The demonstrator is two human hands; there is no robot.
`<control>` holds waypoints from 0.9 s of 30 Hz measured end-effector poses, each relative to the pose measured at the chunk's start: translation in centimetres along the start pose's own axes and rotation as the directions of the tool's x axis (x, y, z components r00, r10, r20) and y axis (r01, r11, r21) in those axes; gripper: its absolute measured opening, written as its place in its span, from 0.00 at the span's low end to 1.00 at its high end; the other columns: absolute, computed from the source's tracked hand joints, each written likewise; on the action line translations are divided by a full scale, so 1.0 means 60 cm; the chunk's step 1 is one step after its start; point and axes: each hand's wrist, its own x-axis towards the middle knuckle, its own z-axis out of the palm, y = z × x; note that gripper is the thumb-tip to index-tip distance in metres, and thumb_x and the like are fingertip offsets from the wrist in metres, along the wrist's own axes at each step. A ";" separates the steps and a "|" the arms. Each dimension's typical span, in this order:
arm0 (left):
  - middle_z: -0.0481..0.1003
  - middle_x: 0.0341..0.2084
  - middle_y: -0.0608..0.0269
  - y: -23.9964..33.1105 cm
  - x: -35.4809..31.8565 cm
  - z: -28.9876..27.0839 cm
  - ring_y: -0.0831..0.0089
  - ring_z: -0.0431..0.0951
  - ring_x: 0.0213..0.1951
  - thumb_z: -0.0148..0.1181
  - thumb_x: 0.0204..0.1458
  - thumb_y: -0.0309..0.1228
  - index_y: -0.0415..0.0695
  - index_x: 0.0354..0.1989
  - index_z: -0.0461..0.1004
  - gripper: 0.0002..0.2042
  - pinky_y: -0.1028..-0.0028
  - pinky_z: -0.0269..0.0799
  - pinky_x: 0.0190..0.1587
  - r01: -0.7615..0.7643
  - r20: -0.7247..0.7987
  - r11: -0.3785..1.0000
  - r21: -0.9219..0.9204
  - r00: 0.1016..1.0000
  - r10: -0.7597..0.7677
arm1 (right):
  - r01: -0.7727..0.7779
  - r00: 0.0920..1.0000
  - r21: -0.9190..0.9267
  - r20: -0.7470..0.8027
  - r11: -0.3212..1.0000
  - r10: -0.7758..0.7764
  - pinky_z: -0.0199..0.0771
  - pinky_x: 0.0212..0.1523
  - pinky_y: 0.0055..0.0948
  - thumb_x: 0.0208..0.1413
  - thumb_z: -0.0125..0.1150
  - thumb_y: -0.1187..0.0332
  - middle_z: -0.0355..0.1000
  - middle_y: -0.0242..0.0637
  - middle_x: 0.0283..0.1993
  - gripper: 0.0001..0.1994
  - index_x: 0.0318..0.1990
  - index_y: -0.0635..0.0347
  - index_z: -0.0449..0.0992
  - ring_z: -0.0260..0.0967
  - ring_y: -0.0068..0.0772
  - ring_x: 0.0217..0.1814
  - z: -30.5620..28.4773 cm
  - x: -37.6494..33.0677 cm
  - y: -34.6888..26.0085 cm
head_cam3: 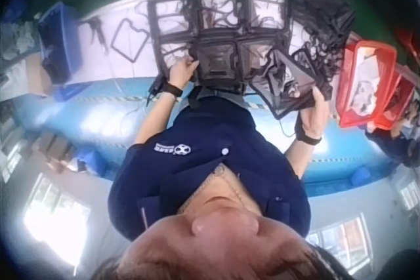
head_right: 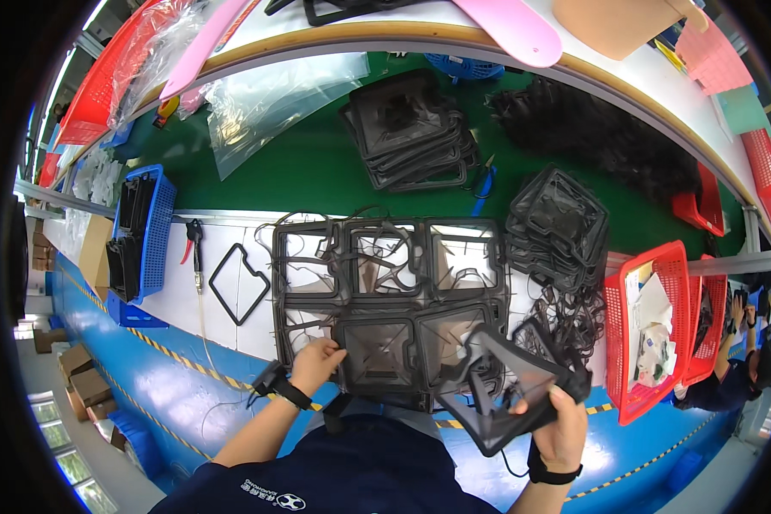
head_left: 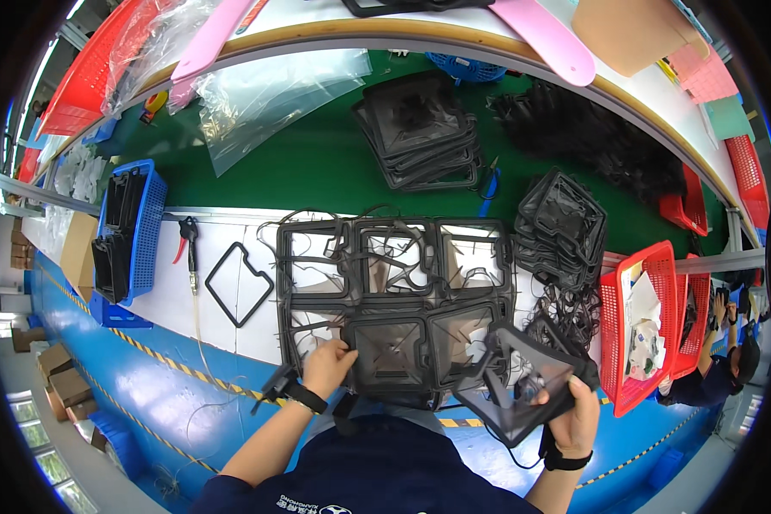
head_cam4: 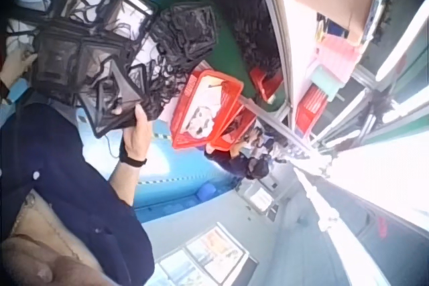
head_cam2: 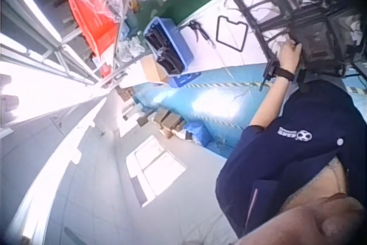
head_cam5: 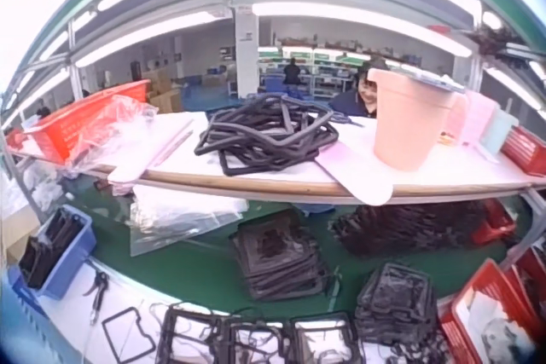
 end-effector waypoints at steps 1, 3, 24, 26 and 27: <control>0.71 0.18 0.59 -0.008 -0.006 0.016 0.71 0.75 0.18 0.63 0.45 0.29 0.37 0.30 0.71 0.09 0.73 0.68 0.20 0.150 0.068 0.979 -0.136 0.988 -0.142 | -0.024 1.000 -0.058 -0.001 0.998 0.024 0.72 0.30 0.34 0.55 0.49 0.68 0.71 0.48 0.38 0.12 0.44 0.66 0.67 0.67 0.34 0.26 0.023 0.002 0.012; 0.72 0.23 0.56 -0.021 -0.012 0.028 0.65 0.76 0.26 0.62 0.45 0.31 0.37 0.31 0.70 0.10 0.70 0.72 0.28 0.112 0.010 0.977 -0.183 0.994 -0.112 | -0.084 0.979 -0.184 0.170 0.979 0.115 0.70 0.30 0.30 0.56 0.49 0.68 0.72 0.48 0.35 0.12 0.42 0.68 0.66 0.67 0.32 0.26 0.063 0.003 0.025; 0.70 0.23 0.63 0.003 -0.014 -0.026 0.75 0.75 0.21 0.57 0.52 0.27 0.38 0.38 0.66 0.09 0.80 0.72 0.21 0.332 0.340 0.406 -0.852 0.939 -0.054 | -0.207 0.972 -0.223 -0.156 0.952 0.175 0.72 0.31 0.30 0.52 0.56 0.75 0.68 0.37 0.23 0.04 0.34 0.66 0.70 0.67 0.27 0.25 0.176 -0.094 0.069; 0.70 0.23 0.63 0.007 -0.013 -0.030 0.76 0.75 0.21 0.56 0.53 0.29 0.38 0.38 0.66 0.09 0.80 0.72 0.22 0.353 0.383 0.454 -0.818 0.923 -0.027 | -0.125 0.990 -0.309 -0.105 0.943 0.097 0.70 0.30 0.27 0.50 0.57 0.76 0.69 0.37 0.23 0.04 0.33 0.66 0.70 0.67 0.26 0.25 0.184 -0.093 0.093; 0.70 0.23 0.63 0.008 -0.013 -0.032 0.76 0.75 0.21 0.56 0.53 0.29 0.38 0.38 0.66 0.09 0.80 0.72 0.22 0.356 0.392 0.452 -0.818 0.920 -0.015 | -0.034 0.998 -0.385 -0.059 0.922 0.012 0.68 0.30 0.25 0.49 0.58 0.77 0.69 0.36 0.23 0.05 0.33 0.66 0.70 0.67 0.25 0.25 0.190 -0.087 0.118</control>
